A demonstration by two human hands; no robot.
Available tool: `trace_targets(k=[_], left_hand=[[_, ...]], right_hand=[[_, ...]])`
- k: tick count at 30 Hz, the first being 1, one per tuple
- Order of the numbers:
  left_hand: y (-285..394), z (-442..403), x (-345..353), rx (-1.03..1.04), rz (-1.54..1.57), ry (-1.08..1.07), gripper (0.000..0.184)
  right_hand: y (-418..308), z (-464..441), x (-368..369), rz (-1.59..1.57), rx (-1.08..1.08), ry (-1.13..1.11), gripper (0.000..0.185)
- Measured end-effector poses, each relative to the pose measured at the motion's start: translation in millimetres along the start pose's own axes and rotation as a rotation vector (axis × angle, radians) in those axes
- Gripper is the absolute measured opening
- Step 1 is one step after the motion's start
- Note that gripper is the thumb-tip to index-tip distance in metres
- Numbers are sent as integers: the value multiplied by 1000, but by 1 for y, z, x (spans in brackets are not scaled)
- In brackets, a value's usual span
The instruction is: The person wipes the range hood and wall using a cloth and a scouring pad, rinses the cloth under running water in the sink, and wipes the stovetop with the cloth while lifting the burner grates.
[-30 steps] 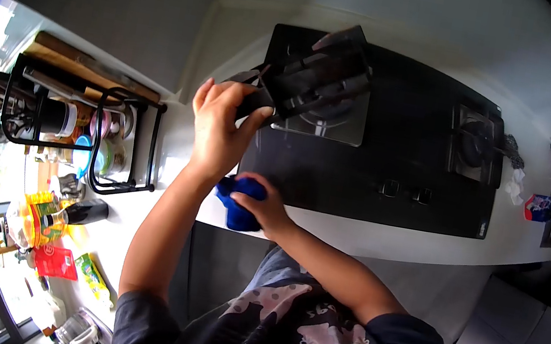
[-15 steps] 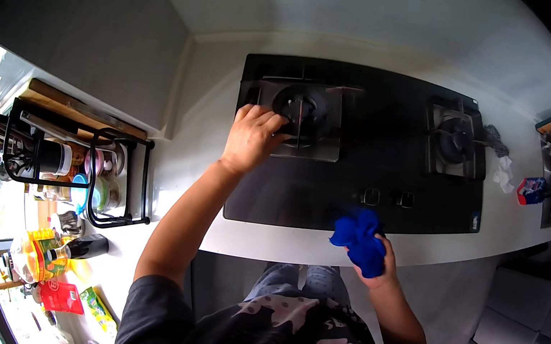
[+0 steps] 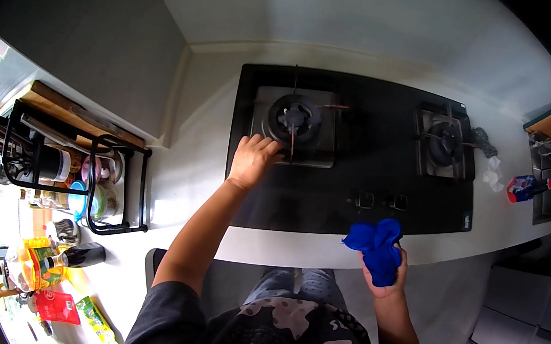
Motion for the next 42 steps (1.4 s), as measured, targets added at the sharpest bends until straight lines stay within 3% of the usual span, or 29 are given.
trace_targets(k=[13,16,20,22,26,30,33,36,42], left_hand=[[-3,26,40,-77,-103,-104,21],[23,41,13,-144,-77,-11,41],[55,95,10,-286,-8,42,41],[85,125,23,-334,16,-41,39],[186,135,50,-310,190,-131,32],[310,81,68,-186,299,-145,30],[406,28,95,-131,454,-124,27],[509,-23,139,1,641,-209,25],[703,-117,185,326,661,-408,19]], right_hand=[[-51,14,19,-68,-164,-182,45],[-74,26,26,-161,-229,-206,43],[-118,50,5,-233,-304,-181,41],[-146,67,-11,-286,-320,-174,40],[-220,119,-63,-295,-442,-193,38],[-311,184,-126,-320,-527,-252,37],[-384,246,-185,-336,-639,-178,37],[-451,311,-238,-378,-760,-138,38],[-543,425,-320,-420,-1049,31,37]])
Point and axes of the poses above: each hand's wrist, its own z-axis away from the middle knuckle, its own x-axis out of the palm, y = z × x, the point moved 8 cm from there along -z, towards the middle knuckle, and after that the axes turned 9 degrees about -y, right-handed, at the moved point
